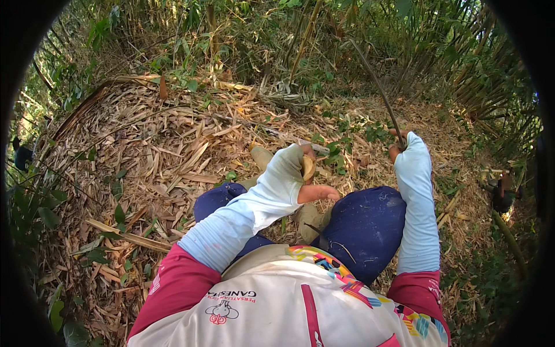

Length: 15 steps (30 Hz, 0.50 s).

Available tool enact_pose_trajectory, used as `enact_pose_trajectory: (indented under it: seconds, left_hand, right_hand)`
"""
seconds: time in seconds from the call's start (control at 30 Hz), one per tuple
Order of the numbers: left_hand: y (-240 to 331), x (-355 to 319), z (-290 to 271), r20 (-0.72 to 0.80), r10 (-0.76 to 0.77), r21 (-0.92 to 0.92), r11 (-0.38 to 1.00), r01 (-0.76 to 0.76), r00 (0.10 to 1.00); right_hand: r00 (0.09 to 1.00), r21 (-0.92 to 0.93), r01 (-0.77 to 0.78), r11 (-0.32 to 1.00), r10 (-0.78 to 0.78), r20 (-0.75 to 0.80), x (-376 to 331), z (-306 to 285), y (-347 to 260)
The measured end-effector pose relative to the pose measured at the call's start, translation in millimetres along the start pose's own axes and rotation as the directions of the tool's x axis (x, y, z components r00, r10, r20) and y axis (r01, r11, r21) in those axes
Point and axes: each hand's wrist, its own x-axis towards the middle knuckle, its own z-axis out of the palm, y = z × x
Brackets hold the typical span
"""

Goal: The person sits on the forest floor and uses a large machete to chop a piece of bamboo into smaller segments. They repeatedly strike the bamboo with the blade, splitting it and separating the pieces.

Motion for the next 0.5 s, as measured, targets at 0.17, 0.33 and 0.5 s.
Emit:
enact_pose_trajectory:
  seconds: [0.17,0.33,0.5]
  left_hand:
    - [-8,13,1,-0.008,-0.005,0.064,0.998,0.006,1.0]
    - [1,15,5,-0.033,-0.014,0.058,0.998,0.016,0.999]
    - [-20,12,8,-0.09,0.023,-0.175,0.984,-0.038,0.996]
  right_hand:
    - [0.995,0.13,0.063,0.99,-0.073,0.074,-20,11,2]
    - [0.994,0.159,0.053,0.986,-0.066,0.081,-16,15,3]
    - [0.99,0.109,0.107,0.988,-0.116,0.083,-10,25,13]
